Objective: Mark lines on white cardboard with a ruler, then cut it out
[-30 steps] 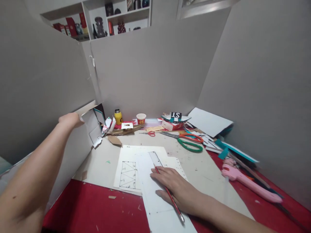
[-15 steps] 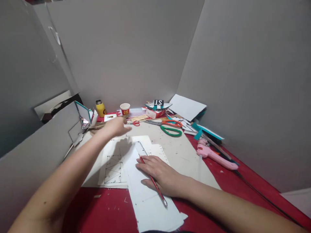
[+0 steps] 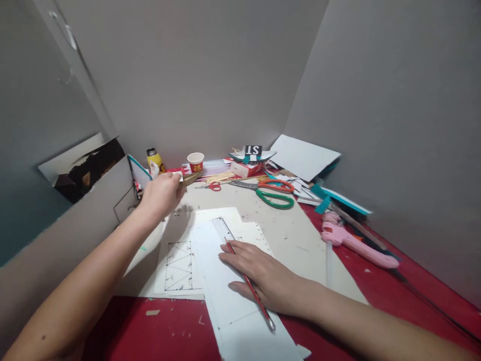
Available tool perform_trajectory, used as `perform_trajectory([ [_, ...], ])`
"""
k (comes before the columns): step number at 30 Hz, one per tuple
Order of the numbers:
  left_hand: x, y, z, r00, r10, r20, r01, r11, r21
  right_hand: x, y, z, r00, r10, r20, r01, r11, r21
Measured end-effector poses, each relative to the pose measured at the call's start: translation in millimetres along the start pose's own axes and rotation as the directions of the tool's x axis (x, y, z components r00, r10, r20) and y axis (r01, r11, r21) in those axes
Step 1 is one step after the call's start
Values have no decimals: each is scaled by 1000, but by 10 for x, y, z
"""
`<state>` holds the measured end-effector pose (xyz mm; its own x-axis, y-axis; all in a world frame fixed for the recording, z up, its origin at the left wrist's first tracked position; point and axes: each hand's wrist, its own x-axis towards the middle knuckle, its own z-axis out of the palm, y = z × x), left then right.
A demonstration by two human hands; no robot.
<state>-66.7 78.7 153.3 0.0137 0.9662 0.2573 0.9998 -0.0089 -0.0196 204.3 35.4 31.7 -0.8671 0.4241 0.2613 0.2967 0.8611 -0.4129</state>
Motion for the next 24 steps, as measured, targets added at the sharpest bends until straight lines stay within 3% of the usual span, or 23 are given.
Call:
perform_trajectory([
  [5, -151, -327, -463, 945, -84, -316, 165, 957, 241, -18, -6, 9, 1000, -3, -10, 3, 1000, -13],
  [9, -411, -608, -644, 867, -164, -470, 373, 839, 396, -40, 24, 66, 1000, -16, -12, 15, 999, -42],
  [12, -622, -809, -709, 825, -350, -444, 532, 748, 398, -51, 47, 109, 998, -49, -35, 46, 997, -63],
  [15, -770, -997, -789, 799, -512, -316, 602, 680, 419, -55, 47, 122, 996, -79, -38, 75, 993, -88],
  [18, -817, -1166, -919, 803, -555, -214, 587, 681, 437, -54, 26, 104, 997, -80, -22, 78, 992, -95],
  [24, -726, -1355, -1068, 794, -580, -183, 596, 685, 418, -44, 5, 77, 999, -47, -11, 46, 994, -98],
])
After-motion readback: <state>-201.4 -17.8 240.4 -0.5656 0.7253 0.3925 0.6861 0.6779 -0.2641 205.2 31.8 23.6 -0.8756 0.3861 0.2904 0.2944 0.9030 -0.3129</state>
